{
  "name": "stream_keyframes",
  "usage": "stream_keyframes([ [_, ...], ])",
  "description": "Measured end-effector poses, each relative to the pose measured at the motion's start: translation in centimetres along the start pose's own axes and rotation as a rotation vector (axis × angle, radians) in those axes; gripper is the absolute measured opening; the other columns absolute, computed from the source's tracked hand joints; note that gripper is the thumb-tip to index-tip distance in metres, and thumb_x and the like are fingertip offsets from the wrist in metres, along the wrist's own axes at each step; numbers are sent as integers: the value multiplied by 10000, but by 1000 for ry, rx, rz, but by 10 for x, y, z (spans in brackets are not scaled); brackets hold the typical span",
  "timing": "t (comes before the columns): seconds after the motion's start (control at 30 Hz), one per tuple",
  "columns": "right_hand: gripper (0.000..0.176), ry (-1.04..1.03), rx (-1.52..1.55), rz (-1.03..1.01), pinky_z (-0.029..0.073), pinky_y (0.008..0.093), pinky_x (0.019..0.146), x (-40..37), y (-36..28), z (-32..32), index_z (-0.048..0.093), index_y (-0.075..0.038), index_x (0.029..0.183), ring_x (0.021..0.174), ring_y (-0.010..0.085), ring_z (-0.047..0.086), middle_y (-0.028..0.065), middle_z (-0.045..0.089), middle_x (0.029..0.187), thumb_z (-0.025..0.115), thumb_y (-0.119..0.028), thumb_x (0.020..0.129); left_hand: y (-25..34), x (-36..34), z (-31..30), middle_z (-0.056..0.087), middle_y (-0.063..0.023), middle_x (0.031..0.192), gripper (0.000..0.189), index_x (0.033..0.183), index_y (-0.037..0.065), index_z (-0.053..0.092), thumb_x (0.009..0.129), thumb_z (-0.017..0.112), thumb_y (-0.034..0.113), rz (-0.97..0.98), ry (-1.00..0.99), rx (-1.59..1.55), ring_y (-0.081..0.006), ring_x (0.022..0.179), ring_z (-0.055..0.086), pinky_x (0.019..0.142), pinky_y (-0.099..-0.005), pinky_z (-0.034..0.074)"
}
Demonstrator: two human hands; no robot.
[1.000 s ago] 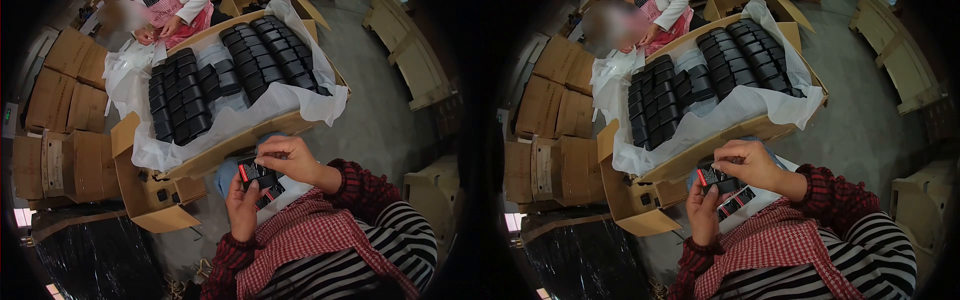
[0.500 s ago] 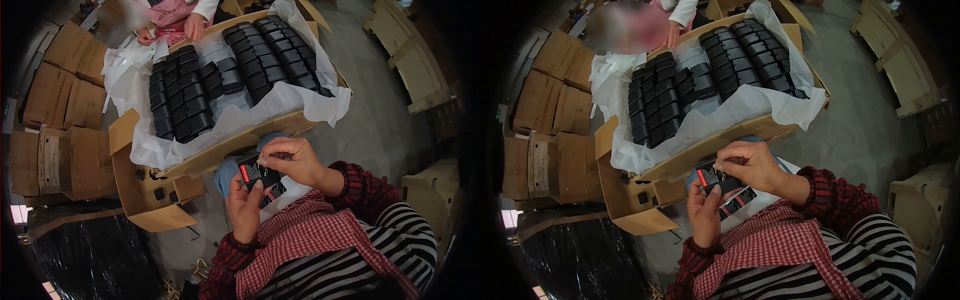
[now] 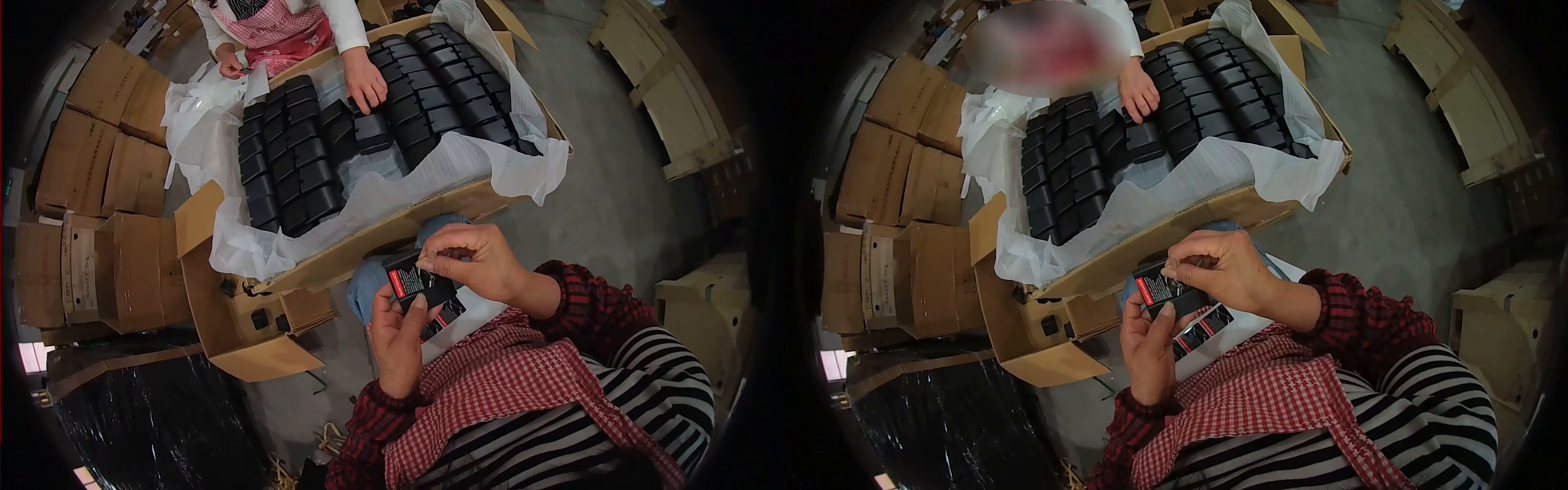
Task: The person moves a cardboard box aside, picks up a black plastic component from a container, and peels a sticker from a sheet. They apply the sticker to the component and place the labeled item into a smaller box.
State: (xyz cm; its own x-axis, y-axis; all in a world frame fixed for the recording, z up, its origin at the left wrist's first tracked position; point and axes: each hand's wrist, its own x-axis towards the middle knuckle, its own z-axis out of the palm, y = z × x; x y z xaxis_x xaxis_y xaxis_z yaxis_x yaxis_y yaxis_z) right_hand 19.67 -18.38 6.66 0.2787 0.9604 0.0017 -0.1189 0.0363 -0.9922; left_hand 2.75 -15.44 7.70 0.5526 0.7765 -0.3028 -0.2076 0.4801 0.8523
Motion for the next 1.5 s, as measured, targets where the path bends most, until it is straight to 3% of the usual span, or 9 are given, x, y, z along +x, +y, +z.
stream_keyframes([
  [0.67, 91, 51, -240, -94, 503, 236, 661, -1, -1, 3, 688, 8, 884, 761, 109, 620, 73, 668, 857, 711, -10, 798, -2, 0, 0, 577, -100, 1138, 288, 1226, 2, 426, 950, 505, 29, -18, 5, -33, -149, 1020, 594, 875, -299, 536],
  [0.77, 87, 59, -233, -104, 503, 241, 653, -2, -1, 4, 689, 6, 876, 754, 114, 623, 75, 670, 854, 711, -10, 793, -3, 0, -2, 568, -101, 1170, 295, 1234, 31, 438, 945, 492, 16, -21, 0, -30, -177, 1026, 605, 880, -337, 540],
  [0.83, 87, 62, -225, -115, 501, 242, 645, -2, 0, 5, 688, 4, 874, 749, 116, 624, 76, 670, 852, 712, -11, 791, -3, 0, -1, 579, -88, 1129, 276, 1212, 11, 432, 948, 511, 28, -16, 7, -54, -132, 996, 595, 865, -296, 534],
  [1.0, 135, 84, -364, -261, 495, 262, 566, 0, 5, 6, 686, -14, 902, 653, 170, 623, 78, 655, 837, 718, -75, 785, -5, 2, 0, 591, -66, 1076, 214, 1162, 27, 461, 965, 524, 84, -4, 49, -55, -94, 926, 583, 797, -254, 512],
  [1.13, 175, 22, -395, -206, 503, 285, 566, 0, 1, 7, 672, -16, 950, 657, 210, 631, 88, 648, 844, 709, -79, 790, -8, 8, 0, 607, -40, 966, 138, 1076, 35, 491, 988, 512, 139, 51, 134, -11, -52, 835, 556, 741, -201, 467],
  [1.2, 239, 32, -551, -350, 508, 284, 574, 1, 2, 8, 653, -38, 1027, 654, 201, 640, 90, 666, 858, 713, -83, 800, -13, 9, -4, 609, -39, 952, 130, 1063, 32, 492, 991, 506, 139, 72, 128, 8, -49, 827, 554, 746, -198, 463],
  [1.33, 323, 61, -716, -268, 521, 323, 585, 0, -9, 6, 596, -32, 1120, 670, 237, 653, 118, 664, 909, 693, -144, 833, -19, 9, 0, 614, -49, 958, 127, 1050, 23, 491, 997, 492, 138, 120, 145, 84, -57, 833, 559, 770, -207, 461],
  [1.4, 352, 221, -940, -305, 520, 399, 618, 5, -13, 0, 581, -34, 1133, 732, 320, 650, 163, 646, 951, 634, -271, 878, -22, 9, -3, 616, -53, 968, 127, 1054, 22, 490, 998, 488, 136, 168, 168, 74, -63, 840, 562, 784, -216, 463],
  [1.5, 409, 270, -915, -232, 523, 412, 658, 16, -1, -42, 553, -25, 1160, 754, 346, 649, 186, 622, 1041, 613, -325, 889, -18, 10, -12, 618, -61, 988, 127, 1060, 22, 486, 1000, 482, 133, 211, 175, 41, -75, 862, 569, 811, -232, 464],
])
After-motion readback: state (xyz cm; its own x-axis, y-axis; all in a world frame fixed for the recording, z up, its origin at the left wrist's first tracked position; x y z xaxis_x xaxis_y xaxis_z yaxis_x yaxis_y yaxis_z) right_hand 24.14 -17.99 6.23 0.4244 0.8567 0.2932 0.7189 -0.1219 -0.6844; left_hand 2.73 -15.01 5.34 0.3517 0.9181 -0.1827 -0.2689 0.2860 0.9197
